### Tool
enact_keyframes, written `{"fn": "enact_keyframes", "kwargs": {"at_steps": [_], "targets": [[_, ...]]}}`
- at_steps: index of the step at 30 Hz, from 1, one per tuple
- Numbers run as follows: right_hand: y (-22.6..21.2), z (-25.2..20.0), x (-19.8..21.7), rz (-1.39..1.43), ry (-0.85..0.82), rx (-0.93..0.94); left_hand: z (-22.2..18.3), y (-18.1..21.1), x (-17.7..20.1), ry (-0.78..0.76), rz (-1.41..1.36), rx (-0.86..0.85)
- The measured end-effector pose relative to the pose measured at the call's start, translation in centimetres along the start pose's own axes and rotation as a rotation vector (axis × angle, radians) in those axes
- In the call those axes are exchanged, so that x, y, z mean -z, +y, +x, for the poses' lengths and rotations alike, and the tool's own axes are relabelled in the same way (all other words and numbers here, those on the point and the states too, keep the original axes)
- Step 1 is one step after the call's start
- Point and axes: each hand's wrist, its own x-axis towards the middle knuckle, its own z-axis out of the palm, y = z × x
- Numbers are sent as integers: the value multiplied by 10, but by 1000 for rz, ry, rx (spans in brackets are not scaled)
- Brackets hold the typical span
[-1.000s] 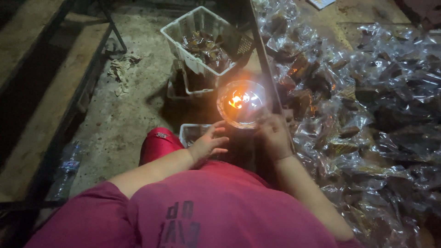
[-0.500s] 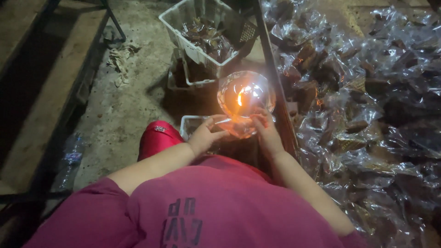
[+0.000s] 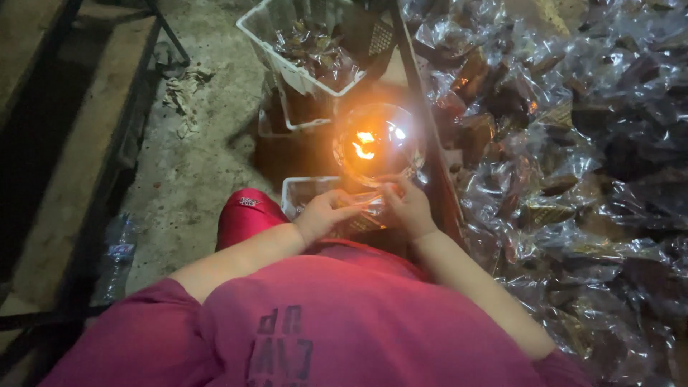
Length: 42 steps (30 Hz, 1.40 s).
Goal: Sealing plastic bags containing bread by melting the edges over a candle flame.
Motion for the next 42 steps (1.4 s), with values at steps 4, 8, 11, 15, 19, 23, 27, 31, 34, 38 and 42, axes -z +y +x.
{"fn": "enact_keyframes", "kwargs": {"at_steps": [4,8,11,15,19,23,27,31,34,38,42], "targets": [[-23,5,10,163,54,-236,-10,20,-2,101,-135,11],[-13,2,13,-152,-125,-184,37,-33,13,321,76,-8],[23,11,9,-34,-84,-302,41,-21,23,344,173,34],[-84,-15,8,660,-72,-576,19,10,-6,196,327,-111],[-26,9,8,872,108,-586,-9,40,-25,-194,514,-88],[6,26,26,894,326,-433,18,1,-30,-247,449,161],[-17,14,24,844,250,-352,35,16,-22,-144,-332,303],[-15,13,24,678,176,-389,53,3,-17,-166,-454,402],[11,22,14,600,88,-405,55,-15,-14,-219,-474,385],[-23,2,6,559,-110,-491,8,30,-27,-226,-587,396],[-28,-7,0,536,-60,-478,-27,49,-26,-250,-591,364]]}}
